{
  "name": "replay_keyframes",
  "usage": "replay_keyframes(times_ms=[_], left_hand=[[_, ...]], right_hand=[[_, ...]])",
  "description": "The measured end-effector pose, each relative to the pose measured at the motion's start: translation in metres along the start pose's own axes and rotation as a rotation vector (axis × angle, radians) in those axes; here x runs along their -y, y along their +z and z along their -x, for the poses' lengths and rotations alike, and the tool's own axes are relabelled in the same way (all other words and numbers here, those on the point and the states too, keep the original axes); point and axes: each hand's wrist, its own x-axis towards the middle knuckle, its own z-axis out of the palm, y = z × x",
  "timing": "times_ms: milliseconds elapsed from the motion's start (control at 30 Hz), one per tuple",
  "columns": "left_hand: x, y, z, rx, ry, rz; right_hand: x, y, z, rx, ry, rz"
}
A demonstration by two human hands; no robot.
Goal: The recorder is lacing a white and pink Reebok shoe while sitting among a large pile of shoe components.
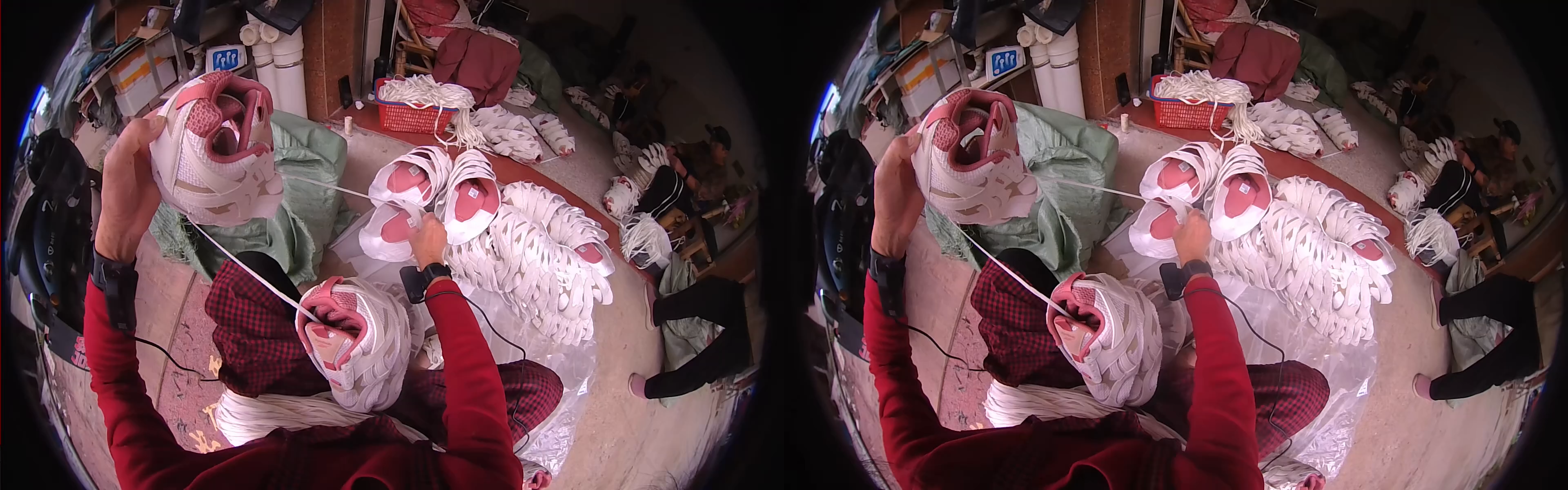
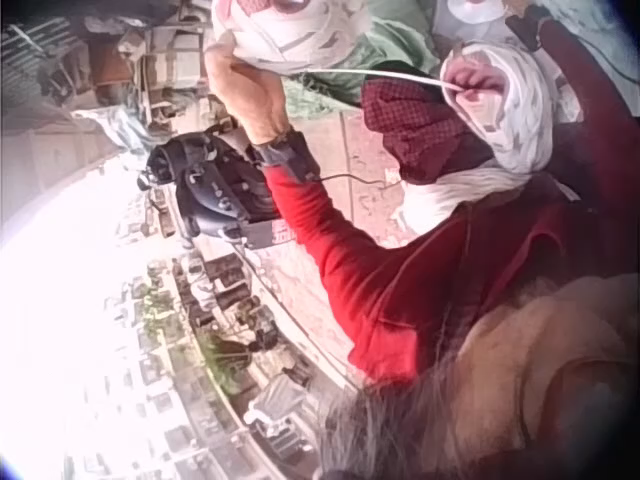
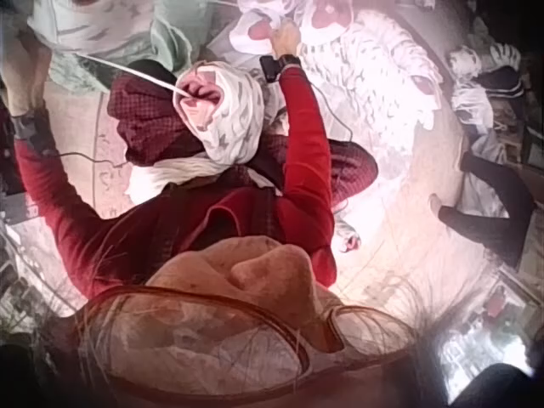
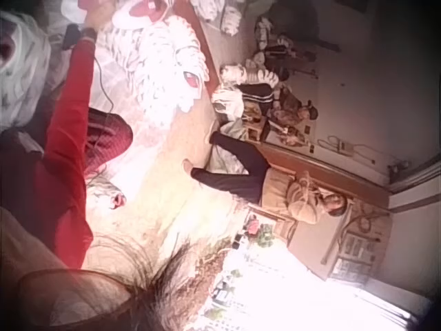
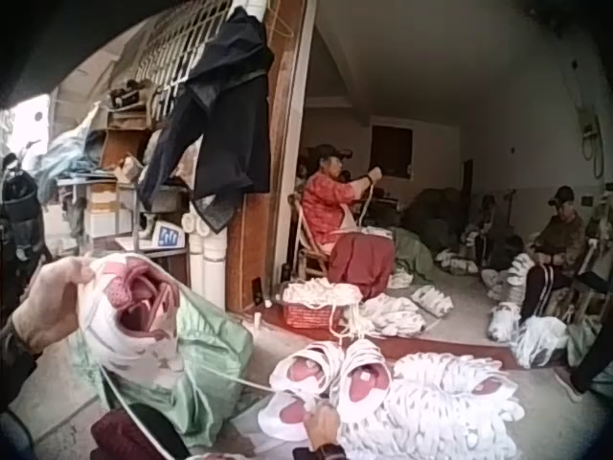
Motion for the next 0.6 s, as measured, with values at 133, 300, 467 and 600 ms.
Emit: replay_keyframes(times_ms=[133,300,467,600], left_hand=[[0.014,-0.007,0.014,0.038,-0.047,0.163],[0.025,0.026,0.013,0.098,-0.082,0.262],[0.030,0.017,0.017,0.057,-0.080,0.243],[0.029,-0.009,0.020,0.169,-0.055,0.569]], right_hand=[[0.059,-0.014,0.004,0.076,-0.056,0.033],[0.145,-0.059,-0.001,0.088,-0.843,-0.549],[0.114,-0.092,-0.034,0.181,-0.160,-0.650],[0.026,-0.080,-0.074,0.063,0.629,-1.129]])
